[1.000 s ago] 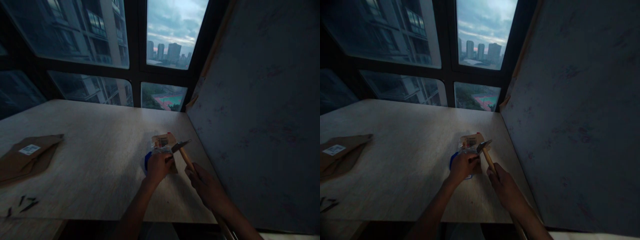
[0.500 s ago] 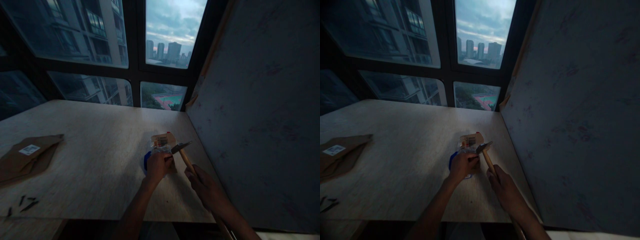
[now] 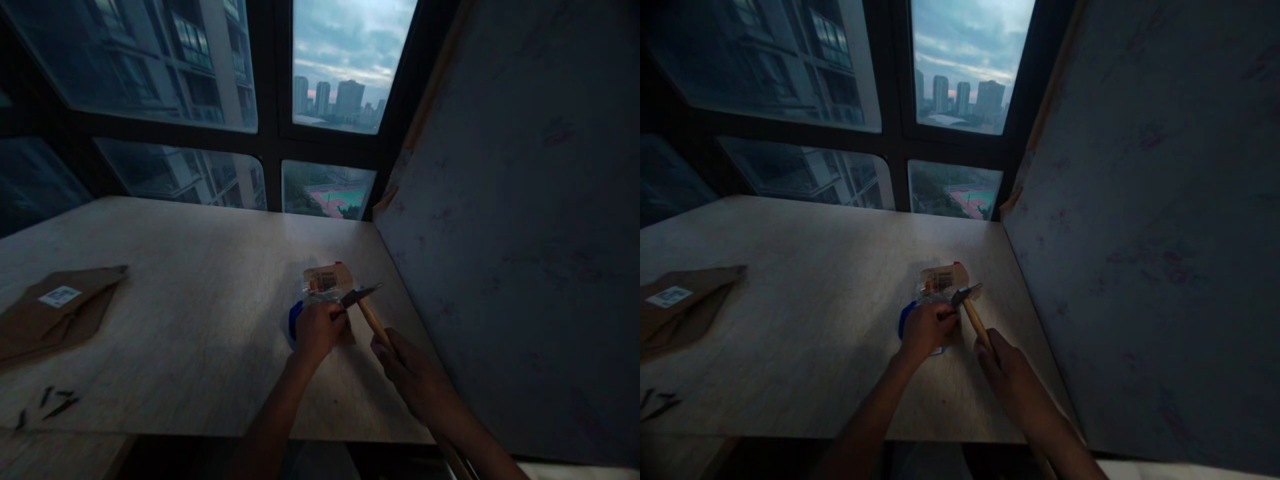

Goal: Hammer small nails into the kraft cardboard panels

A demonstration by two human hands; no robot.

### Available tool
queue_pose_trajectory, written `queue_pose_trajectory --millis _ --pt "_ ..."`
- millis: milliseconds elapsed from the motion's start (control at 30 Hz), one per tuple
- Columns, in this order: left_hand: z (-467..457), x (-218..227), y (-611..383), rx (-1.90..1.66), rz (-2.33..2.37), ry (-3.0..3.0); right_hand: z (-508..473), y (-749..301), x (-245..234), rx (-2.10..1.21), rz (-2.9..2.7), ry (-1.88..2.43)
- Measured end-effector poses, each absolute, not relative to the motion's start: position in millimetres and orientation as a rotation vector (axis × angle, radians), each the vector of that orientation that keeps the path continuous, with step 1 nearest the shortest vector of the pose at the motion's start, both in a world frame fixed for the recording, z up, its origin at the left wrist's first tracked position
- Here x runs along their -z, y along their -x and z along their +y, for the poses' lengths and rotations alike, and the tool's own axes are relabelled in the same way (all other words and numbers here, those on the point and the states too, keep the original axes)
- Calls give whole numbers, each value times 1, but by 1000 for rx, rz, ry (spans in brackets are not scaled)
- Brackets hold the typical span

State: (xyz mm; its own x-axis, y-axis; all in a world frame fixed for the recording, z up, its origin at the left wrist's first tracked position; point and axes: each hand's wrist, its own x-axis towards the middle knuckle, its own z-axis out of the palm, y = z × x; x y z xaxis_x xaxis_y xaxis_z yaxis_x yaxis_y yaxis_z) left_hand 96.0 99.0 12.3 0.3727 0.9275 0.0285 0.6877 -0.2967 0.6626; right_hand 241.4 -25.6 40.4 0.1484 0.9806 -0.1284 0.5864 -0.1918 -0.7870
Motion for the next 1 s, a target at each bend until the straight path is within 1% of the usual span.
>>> queue_pose_trajectory --millis 200,467,667,1000 --pt "99 -14 -96 -547 1380 -2073 -26 -244 -30 -906 -1476 1888" --pt "97 -11 -97 -617 1373 -2039 -31 -236 -50 -914 -1370 1818" --pt "99 -9 -94 -660 1321 -1942 -32 -233 -48 -983 -1233 1816" --pt "107 3 -87 -746 1214 -1902 -21 -241 -36 -909 -1471 1803"
